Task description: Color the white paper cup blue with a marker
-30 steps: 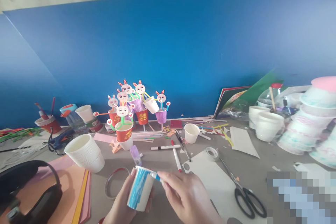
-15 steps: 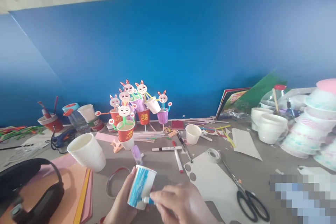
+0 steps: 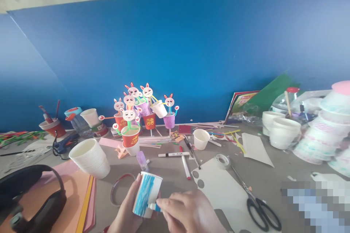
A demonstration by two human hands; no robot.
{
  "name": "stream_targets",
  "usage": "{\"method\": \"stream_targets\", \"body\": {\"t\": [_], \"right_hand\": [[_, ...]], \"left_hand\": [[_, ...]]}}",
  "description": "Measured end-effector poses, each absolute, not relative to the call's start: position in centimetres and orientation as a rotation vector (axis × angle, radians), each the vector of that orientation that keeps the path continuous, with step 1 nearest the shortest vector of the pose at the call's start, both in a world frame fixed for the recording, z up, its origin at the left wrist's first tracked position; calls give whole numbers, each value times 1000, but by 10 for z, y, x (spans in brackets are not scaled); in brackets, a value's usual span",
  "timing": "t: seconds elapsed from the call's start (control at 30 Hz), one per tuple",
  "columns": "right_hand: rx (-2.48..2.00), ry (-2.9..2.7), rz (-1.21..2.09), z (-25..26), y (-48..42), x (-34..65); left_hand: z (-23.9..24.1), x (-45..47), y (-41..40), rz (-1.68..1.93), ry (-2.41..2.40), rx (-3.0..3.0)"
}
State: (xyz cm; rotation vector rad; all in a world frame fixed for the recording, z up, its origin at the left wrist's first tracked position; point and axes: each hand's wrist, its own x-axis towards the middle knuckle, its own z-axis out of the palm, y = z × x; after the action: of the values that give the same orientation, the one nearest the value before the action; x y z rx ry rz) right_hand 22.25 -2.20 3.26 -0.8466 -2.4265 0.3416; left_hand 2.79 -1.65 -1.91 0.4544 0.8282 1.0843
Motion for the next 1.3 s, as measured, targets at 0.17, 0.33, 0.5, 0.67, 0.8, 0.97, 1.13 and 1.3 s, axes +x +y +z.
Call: {"method": "stream_targets", "body": {"t": [0.17,0.33,0.5,0.67,0.8,0.97,1.13,1.3], "right_hand": [[-770,-2518,388,34,-23,223],[-888,-2297,295,28,-15,227],[-940,-2192,312,22,-5,231],[-902,-2330,366,26,-12,227],[-885,-2419,434,28,-13,226],[-957,-2238,392,24,-9,229],[-857,-2417,439,24,-16,228],[-941,-2249,411,26,-10,230]], "left_hand": [[-19,28,-16,1059,857,506],[-27,27,-15,1102,857,492],[-25,27,-17,1061,831,605],[-21,28,-16,1068,838,560],[-22,29,-13,1064,823,513],[-22,31,-13,1078,794,606],[-20,29,-14,1060,795,520],[-22,30,-13,1110,757,590]]}}
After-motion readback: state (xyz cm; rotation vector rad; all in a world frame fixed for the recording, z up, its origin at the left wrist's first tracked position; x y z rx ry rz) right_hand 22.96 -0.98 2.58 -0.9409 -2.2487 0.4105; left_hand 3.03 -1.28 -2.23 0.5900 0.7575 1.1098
